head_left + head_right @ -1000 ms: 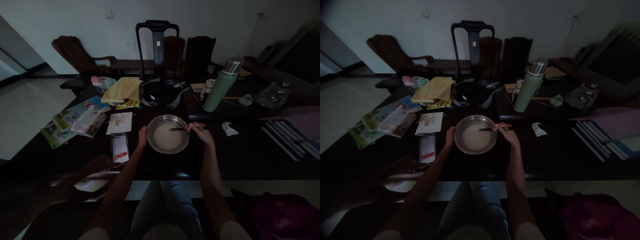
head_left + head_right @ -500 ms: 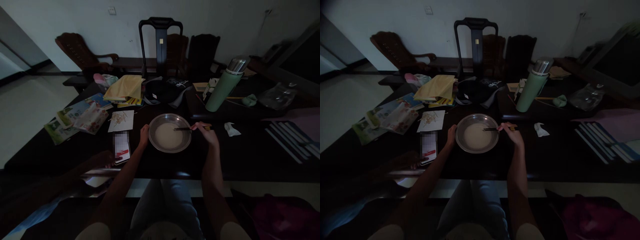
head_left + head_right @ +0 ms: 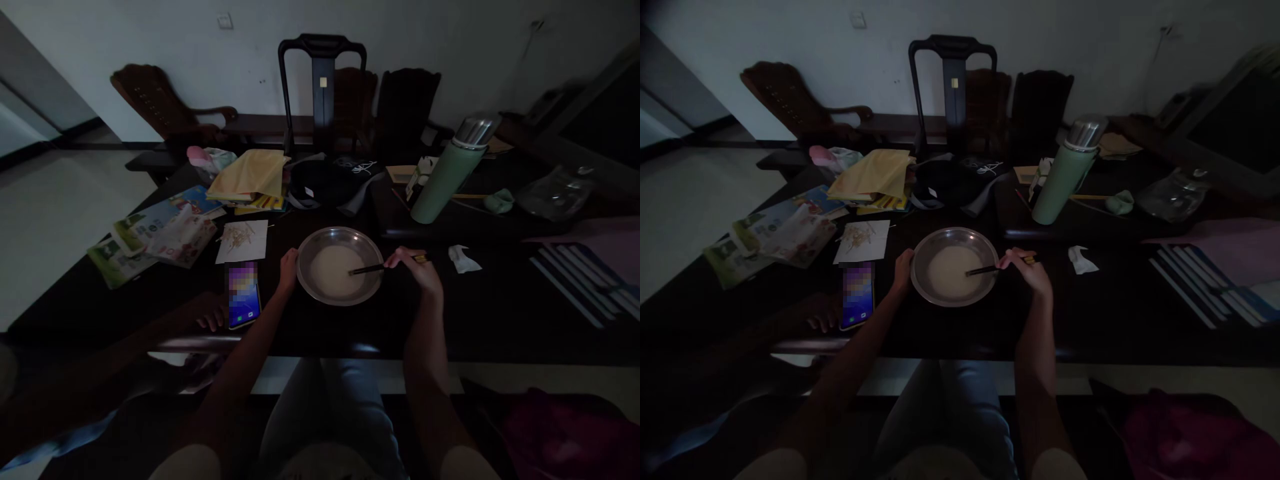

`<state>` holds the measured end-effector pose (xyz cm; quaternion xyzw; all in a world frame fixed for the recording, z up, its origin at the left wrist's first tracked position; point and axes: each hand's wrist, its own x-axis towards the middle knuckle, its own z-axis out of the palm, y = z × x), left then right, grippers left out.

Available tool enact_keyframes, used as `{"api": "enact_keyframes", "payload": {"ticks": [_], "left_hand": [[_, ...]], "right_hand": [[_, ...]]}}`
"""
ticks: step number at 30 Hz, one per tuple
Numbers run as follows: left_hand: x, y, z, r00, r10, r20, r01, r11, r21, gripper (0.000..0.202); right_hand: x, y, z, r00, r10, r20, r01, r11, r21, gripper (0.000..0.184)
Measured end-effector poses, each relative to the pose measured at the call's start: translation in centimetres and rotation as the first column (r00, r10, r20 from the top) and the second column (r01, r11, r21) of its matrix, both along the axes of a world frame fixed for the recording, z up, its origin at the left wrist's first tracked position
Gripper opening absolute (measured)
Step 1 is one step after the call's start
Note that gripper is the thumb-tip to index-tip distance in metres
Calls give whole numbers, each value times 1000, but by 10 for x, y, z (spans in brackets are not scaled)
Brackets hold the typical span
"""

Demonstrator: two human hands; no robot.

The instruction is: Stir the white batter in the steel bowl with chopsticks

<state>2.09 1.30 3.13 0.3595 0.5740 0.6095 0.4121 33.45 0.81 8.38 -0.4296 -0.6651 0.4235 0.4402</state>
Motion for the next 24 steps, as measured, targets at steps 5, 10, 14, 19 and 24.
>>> {"api": "enact_keyframes", "payload": {"ticks": [5,10,14,19,24], "left_hand": [[-1,-1,2,999,-7,-52,7,1000,11,35],[-3,1,-1,999,3,-51,-3,1000,-7,36],[-4,3,-5,1000,-1,-16,1,1000,-12,34],[-4,1,-3,999,6,-39,-6,1000,4,33],[-2,0,-1,1000,0,-12,-1,1000,-19,33]], "right_hand": [[-24,2,-1,978,201,56,-201,980,-3,47],[-11,8,-3,997,-30,70,24,996,81,44],[1,0,0,999,37,9,-37,999,-1,50],[-31,5,-1,979,178,96,-183,982,46,49],[-5,4,1,997,-72,35,70,996,55,48]]}}
